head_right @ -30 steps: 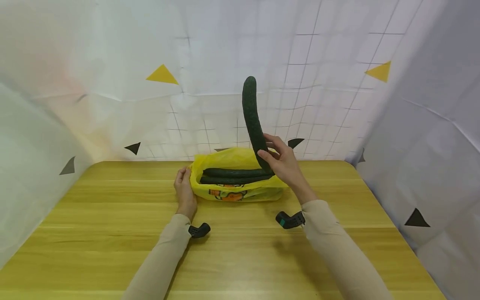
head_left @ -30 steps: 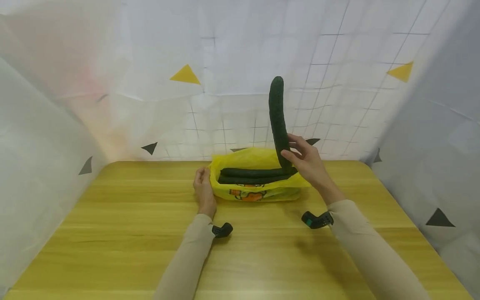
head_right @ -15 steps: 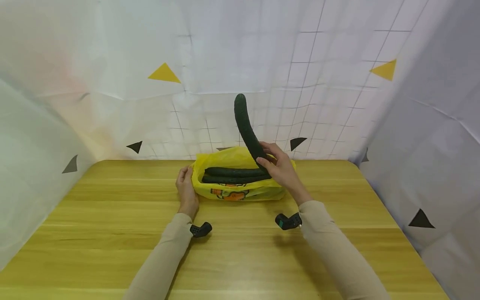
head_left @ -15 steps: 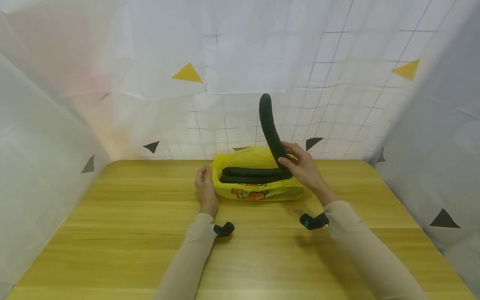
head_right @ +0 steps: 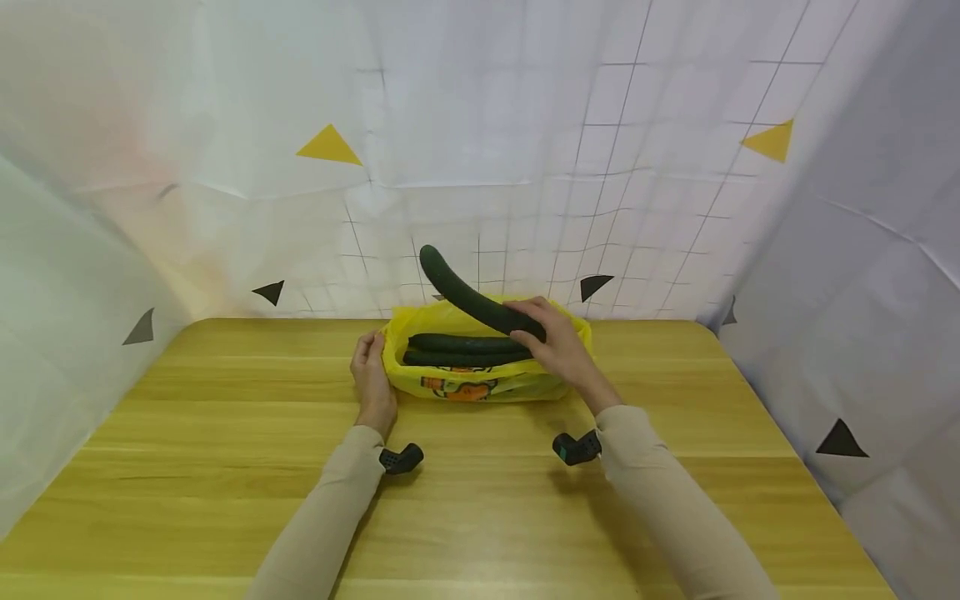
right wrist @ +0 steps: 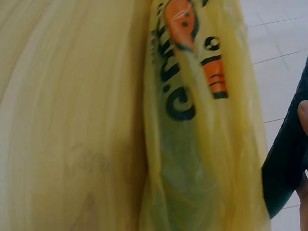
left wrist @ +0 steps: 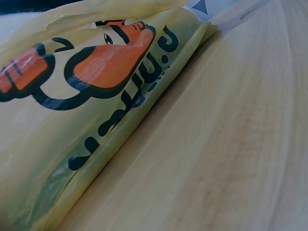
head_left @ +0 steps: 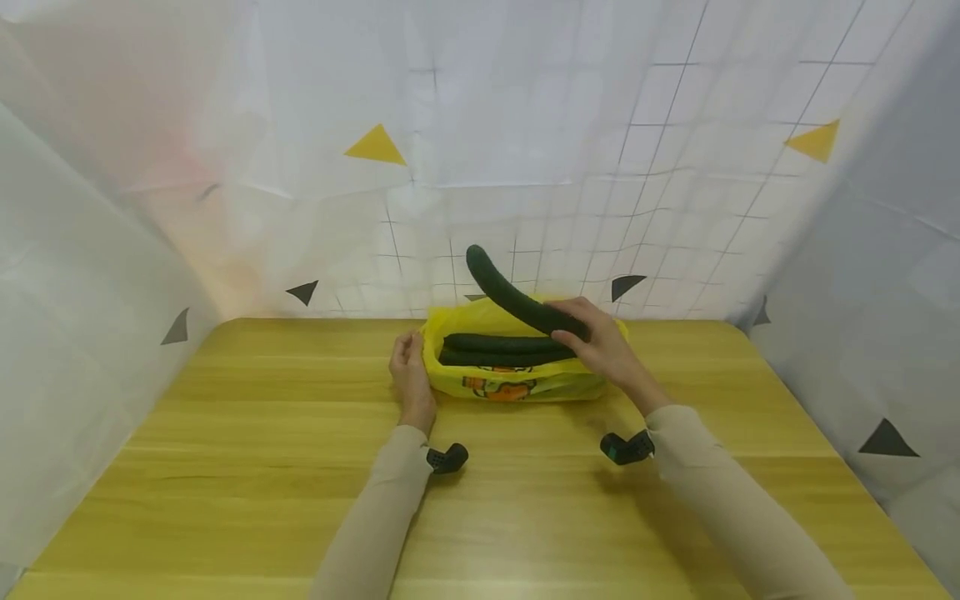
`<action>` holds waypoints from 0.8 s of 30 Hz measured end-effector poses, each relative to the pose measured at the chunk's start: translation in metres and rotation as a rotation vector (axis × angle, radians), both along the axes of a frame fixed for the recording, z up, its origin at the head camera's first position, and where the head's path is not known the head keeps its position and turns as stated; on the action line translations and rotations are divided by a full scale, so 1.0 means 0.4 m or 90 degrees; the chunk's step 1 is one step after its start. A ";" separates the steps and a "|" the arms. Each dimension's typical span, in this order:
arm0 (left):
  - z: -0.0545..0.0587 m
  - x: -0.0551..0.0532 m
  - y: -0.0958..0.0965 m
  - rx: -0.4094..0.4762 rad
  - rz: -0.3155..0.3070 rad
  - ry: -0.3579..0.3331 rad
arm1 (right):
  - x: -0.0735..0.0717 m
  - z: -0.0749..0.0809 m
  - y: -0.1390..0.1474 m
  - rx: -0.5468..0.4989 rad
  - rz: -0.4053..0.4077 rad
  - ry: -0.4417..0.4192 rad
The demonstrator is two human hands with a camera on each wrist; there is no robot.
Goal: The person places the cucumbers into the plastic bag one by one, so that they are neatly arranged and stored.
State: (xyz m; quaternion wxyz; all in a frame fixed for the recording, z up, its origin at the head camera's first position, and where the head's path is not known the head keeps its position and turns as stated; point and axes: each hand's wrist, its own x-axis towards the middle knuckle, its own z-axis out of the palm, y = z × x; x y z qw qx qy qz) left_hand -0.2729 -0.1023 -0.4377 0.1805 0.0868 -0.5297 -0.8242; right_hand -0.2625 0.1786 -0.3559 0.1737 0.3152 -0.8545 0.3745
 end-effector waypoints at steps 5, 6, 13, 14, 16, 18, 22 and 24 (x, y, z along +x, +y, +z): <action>-0.007 -0.009 -0.002 -0.002 0.004 -0.002 | -0.014 -0.032 0.008 0.058 0.025 0.033; -0.007 -0.009 -0.002 -0.001 0.004 0.000 | -0.014 -0.035 0.008 0.065 0.028 0.034; -0.005 -0.007 0.002 -0.004 0.007 0.007 | -0.017 -0.050 0.016 0.090 0.020 0.040; -0.004 -0.006 0.002 -0.003 0.008 0.009 | -0.017 -0.051 0.017 0.094 0.019 0.047; -0.003 -0.006 0.003 0.000 0.006 0.015 | -0.017 -0.052 0.018 0.104 0.017 0.063; -0.004 -0.006 0.003 0.004 0.004 0.021 | -0.017 -0.054 0.018 0.121 0.016 0.081; -0.005 -0.006 0.003 0.013 0.000 0.023 | -0.016 -0.062 0.018 0.155 0.017 0.091; -0.005 -0.006 0.003 0.015 -0.001 0.019 | -0.016 -0.065 0.019 0.169 0.014 0.083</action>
